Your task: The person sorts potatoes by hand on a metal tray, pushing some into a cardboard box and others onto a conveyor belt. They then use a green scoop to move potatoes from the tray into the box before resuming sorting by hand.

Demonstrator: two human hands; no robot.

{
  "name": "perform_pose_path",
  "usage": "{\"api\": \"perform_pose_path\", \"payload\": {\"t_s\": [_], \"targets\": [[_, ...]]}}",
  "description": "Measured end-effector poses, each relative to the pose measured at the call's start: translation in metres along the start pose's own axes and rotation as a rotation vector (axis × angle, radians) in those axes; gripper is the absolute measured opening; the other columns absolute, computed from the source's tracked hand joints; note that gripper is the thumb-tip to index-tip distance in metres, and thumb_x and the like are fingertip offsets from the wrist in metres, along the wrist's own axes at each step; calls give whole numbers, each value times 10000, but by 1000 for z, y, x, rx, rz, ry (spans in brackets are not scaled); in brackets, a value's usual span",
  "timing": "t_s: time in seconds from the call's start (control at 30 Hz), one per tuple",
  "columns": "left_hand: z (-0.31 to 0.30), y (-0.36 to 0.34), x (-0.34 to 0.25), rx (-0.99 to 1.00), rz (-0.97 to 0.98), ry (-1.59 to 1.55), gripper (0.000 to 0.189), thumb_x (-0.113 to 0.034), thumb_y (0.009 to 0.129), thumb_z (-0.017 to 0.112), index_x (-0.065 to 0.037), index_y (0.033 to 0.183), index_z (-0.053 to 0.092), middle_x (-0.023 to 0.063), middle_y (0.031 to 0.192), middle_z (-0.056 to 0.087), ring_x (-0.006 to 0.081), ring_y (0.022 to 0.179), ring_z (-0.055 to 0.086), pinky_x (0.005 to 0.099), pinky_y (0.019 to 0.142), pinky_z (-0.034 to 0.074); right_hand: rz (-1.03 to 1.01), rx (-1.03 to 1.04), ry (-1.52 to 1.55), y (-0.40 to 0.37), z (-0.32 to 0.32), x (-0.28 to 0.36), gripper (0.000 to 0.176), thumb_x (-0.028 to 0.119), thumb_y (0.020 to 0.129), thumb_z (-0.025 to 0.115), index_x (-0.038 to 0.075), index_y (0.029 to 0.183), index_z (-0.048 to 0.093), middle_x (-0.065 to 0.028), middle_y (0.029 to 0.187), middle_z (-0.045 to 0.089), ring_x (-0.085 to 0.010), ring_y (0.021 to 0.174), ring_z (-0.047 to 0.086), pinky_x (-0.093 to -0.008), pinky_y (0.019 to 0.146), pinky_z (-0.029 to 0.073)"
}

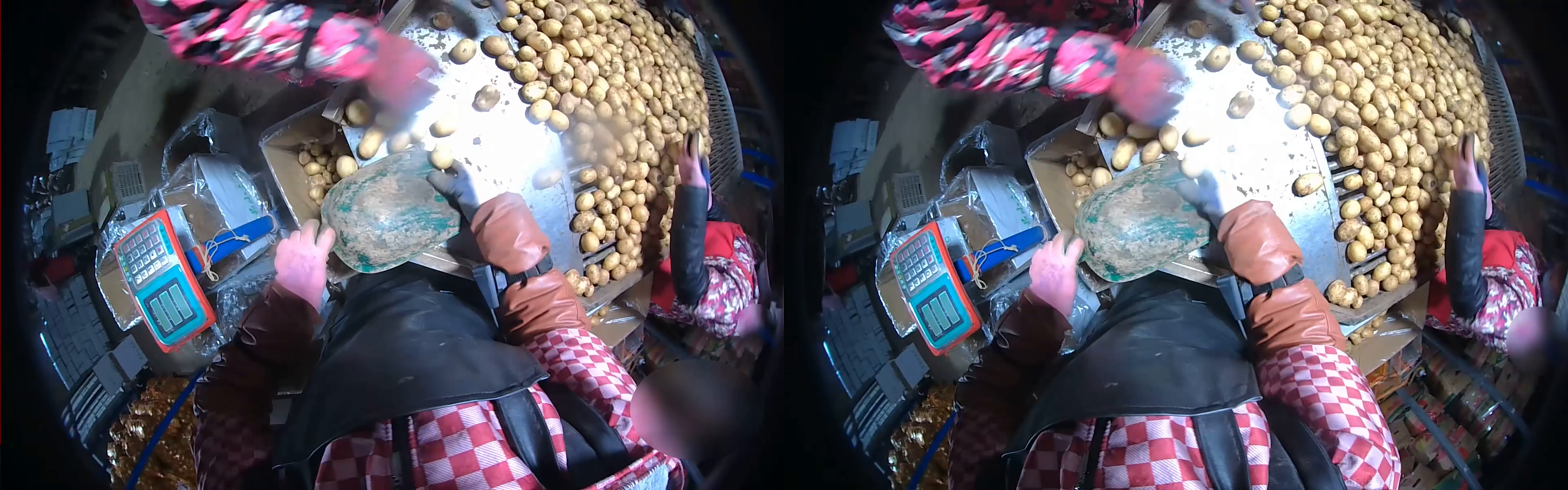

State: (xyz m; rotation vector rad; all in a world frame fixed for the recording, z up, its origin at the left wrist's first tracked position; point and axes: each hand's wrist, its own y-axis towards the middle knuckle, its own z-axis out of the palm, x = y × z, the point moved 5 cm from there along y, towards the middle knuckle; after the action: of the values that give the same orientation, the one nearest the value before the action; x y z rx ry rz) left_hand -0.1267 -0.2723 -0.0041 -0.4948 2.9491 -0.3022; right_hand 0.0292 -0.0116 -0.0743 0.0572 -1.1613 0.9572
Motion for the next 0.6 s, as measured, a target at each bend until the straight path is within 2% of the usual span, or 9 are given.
{"api": "perform_pose_path", "payload": {"t_s": [0.07, 0.1, 0.13, 0.17, 0.27, 0.33, 0.4, 0.43, 0.6], "targets": [[61, -20, 20, 14, -123, -517, 365, -107, 816, 654, -102, 1168, 556, 74, 1126, 597, 232, 952, 606, 386, 790, 489, -366, 145, -1356, -5, 12, 20, 389, 353, 854, 723, 62, 1110, 696, -153, 1002, 707, -290, 930, 667, -400, 821, 521], [121, -40, 38, 87, -306, -1028, 375, -99, 827, 669, -93, 1182, 549, 67, 1141, 589, 207, 954, 598, 375, 810, 487, 125, 126, -1288, 0, 13, 11, 404, 374, 842, 725, 98, 1135, 695, -145, 1052, 699, -312, 966, 654, -417, 871, 505], [178, -62, 55, 98, -526, -1394, 386, -92, 838, 685, -84, 1197, 543, 60, 1157, 581, 182, 956, 591, 363, 831, 486, 120, 125, -1280, 2, 22, 12, 404, 374, 842, 725, 98, 1135, 695, -145, 1052, 699, -312, 966, 654, -417, 871, 505], [207, -65, 58, 531, -761, -1798, 458, -288, 915, 642, -71, 1296, 508, 139, 1289, 586, 257, 1133, 594, 381, 961, 500, 60, 51, -1384, 1, 29, 16, 406, 377, 843, 725, 99, 1138, 692, -149, 1053, 699, -316, 976, 653, -416, 891, 498], [68, -41, 9, -7, -239, -1228, 659, -219, 910, 672, -67, 1462, 347, 182, 1348, 557, 276, 1192, 578, 382, 1010, 472, -35, -70, -1404, -11, 22, -5, 461, 382, 831, 732, 113, 1198, 661, -149, 1173, 665, -340, 1080, 620, -450, 938, 478], [27, -42, -9, 78, -349, -1303, 792, -152, 916, 674, -66, 1538, 191, 193, 1407, 516, 275, 1257, 538, 377, 1053, 440, -521, 208, -1250, -41, 46, 5, 529, 319, 756, 764, 72, 1204, 627, -156, 1155, 625, -361, 1176, 558, -473, 977, 456], [59, -69, 0, 381, -468, -554, 943, -347, 865, 693, -274, 1576, 78, 247, 928, 703, 427, 797, 693, 486, 748, 536, -631, 277, -1286, -62, 49, -20, 633, 305, 760, 737, 86, 1323, 550, -150, 1292, 565, -346, 1286, 482, -493, 1054, 402], [67, -61, -2, 114, -280, -584, 918, -339, 842, 704, -363, 1556, 127, 295, 979, 673, 483, 872, 657, 529, 771, 515, -732, 265, -1410, -49, 28, -57, 641, 304, 798, 697, 69, 1360, 501, -158, 1359, 518, -353, 1323, 446, -506, 1099, 357], [14, 29, -23, 431, -579, -513, 863, -297, 845, 684, -283, 1550, 188, 289, 969, 676, 471, 900, 653, 542, 772, 494, -840, 170, -1126, 14, 18, -2, 577, 278, 800, 663, 87, 1330, 537, -172, 1336, 553, -356, 1267, 501, -488, 1075, 376]]}}
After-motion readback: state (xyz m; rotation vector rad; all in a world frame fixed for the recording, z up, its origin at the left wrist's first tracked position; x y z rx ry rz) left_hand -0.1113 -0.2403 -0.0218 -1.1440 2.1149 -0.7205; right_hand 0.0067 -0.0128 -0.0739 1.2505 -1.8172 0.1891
